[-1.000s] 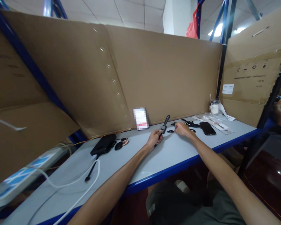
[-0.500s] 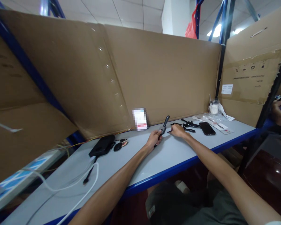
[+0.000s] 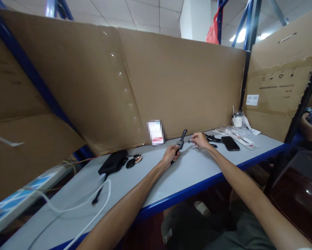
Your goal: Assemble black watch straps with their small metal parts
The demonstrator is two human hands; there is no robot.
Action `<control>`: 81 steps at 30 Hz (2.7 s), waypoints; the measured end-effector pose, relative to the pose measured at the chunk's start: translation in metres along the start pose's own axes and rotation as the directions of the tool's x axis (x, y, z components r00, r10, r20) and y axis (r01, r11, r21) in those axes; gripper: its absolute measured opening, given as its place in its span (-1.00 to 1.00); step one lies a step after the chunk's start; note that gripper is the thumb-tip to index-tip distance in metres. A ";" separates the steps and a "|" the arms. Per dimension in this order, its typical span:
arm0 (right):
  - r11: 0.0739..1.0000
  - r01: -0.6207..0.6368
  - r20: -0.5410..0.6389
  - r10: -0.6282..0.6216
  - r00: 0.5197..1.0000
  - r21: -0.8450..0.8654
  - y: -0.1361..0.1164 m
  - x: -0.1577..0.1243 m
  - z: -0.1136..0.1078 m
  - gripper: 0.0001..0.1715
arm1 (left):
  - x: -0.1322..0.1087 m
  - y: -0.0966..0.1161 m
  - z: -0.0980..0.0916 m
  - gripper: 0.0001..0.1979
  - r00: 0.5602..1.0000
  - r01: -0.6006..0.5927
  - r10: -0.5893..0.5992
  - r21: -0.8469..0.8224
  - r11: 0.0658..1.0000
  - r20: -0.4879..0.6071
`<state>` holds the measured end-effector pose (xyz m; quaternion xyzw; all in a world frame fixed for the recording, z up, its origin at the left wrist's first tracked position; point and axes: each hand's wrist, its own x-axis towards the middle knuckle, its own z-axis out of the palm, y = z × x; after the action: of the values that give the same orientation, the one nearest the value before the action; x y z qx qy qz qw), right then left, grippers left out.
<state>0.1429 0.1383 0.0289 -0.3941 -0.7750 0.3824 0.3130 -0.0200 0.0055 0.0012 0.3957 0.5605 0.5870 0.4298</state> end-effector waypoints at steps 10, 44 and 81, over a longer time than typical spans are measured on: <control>0.993 0.113 0.114 -0.117 0.987 0.040 -0.021 -0.013 0.022 -0.94 | 0.000 0.000 0.001 -0.77 0.996 0.045 -0.049 0.061 0.997 0.072; 0.938 0.037 0.327 0.082 0.941 -0.344 0.005 -0.015 -0.029 -0.82 | -0.008 -0.002 0.004 -0.74 0.996 -0.064 0.055 0.132 0.989 0.066; 0.612 0.510 0.176 -0.522 0.835 -0.604 -0.042 -0.043 0.028 -0.76 | -0.009 0.008 0.015 -0.67 0.999 0.043 -0.039 0.229 0.972 -0.021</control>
<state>0.1265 0.0758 0.0418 -0.2387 -0.9339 -0.0085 0.2662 -0.0033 0.0018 0.0105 0.4261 0.6362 0.5125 0.3886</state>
